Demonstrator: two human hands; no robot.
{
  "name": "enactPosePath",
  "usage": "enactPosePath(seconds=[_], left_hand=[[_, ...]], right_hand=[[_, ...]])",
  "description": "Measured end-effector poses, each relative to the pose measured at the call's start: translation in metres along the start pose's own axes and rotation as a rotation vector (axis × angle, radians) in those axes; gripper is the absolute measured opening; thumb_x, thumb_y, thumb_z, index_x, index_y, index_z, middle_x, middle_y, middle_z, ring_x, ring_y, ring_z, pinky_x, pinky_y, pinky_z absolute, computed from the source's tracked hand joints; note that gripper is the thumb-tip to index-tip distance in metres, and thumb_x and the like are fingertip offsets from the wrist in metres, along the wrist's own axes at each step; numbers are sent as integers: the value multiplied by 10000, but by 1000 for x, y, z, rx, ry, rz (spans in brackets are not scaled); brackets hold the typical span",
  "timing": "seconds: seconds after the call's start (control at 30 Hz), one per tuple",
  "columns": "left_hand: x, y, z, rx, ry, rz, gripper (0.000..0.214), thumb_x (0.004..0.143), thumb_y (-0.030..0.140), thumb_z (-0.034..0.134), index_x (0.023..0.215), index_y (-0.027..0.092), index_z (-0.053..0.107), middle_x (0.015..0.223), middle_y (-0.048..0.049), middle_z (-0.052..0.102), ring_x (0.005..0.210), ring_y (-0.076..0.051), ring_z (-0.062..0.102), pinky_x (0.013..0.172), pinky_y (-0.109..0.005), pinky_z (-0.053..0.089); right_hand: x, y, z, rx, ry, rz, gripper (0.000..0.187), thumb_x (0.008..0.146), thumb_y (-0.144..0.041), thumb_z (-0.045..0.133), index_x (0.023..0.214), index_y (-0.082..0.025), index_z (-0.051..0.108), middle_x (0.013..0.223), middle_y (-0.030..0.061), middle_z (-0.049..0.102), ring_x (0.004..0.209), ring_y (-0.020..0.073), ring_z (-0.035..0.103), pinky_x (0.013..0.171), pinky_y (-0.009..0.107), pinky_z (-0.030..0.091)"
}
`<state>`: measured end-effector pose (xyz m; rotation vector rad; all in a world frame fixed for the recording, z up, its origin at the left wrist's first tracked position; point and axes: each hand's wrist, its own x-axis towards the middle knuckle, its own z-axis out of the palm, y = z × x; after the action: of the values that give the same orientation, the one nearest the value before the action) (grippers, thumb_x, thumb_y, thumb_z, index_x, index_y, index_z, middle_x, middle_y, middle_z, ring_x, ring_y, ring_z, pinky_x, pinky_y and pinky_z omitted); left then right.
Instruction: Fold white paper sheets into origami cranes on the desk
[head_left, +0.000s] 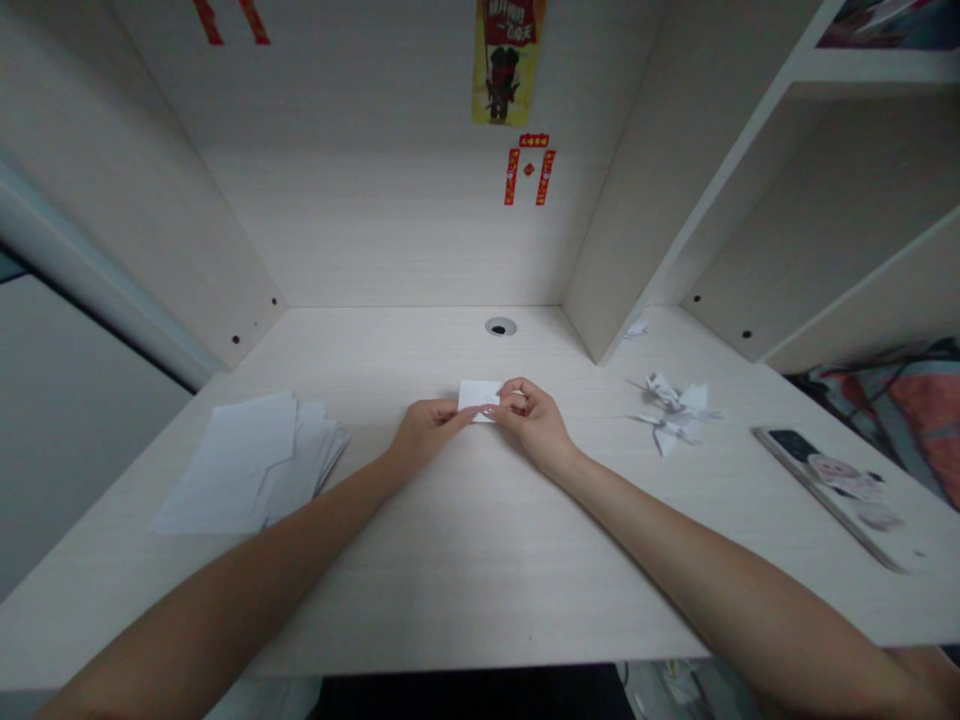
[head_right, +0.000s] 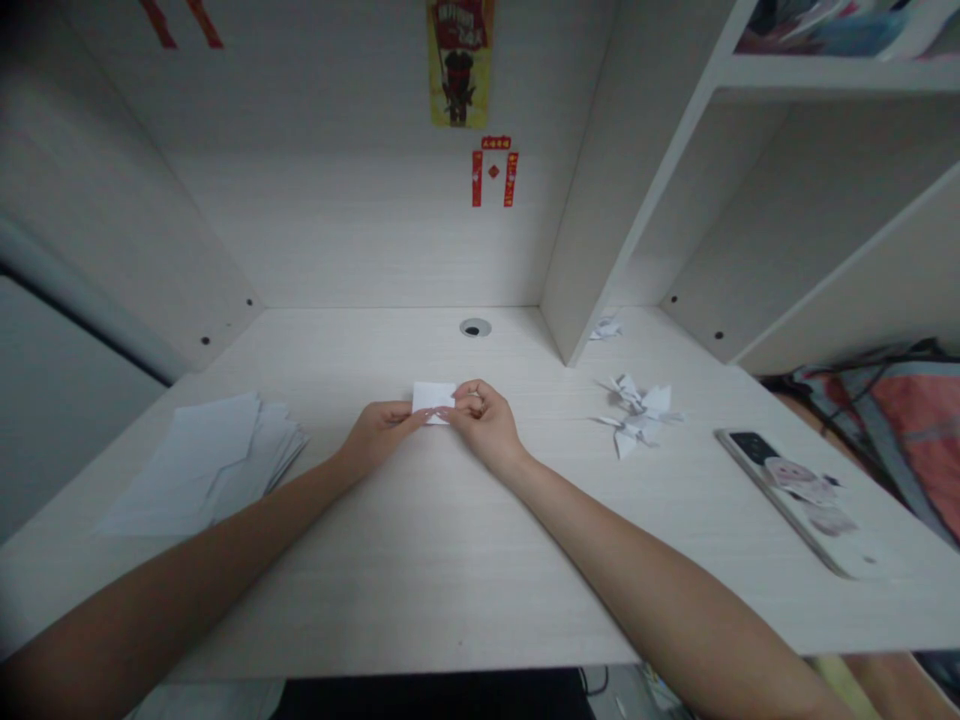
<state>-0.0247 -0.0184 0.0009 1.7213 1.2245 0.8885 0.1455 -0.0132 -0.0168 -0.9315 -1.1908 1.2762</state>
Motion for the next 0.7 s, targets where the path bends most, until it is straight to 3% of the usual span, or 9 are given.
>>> enactPosePath(seconds=[0.33, 0.57, 0.7], left_hand=[[3, -6, 0, 22, 4, -21, 420, 737, 515, 517, 702, 136, 693, 539, 25, 522, 549, -132, 459, 483, -217, 307], [4, -4, -2, 38, -58, 26, 378, 764, 461, 520, 828, 146, 720, 721, -1, 667, 682, -153, 558, 619, -226, 391], [4, -3, -2, 38, -23, 12, 359, 758, 441, 536, 799, 138, 723, 732, -19, 685, 685, -161, 563, 620, -234, 395]], right_hand=[[0, -2, 0, 24, -16, 11, 336, 609, -396, 730, 725, -205, 479, 523, -61, 546, 478, 91, 450, 485, 217, 291], [3, 2, -3, -26, 71, -80, 314, 661, -399, 688, 743, -225, 440, 521, -64, 522, 511, 111, 468, 513, 234, 332], [2, -1, -2, -46, 52, -111, 341, 671, -396, 685, 804, -238, 414, 559, -66, 544, 526, 112, 481, 526, 234, 346]])
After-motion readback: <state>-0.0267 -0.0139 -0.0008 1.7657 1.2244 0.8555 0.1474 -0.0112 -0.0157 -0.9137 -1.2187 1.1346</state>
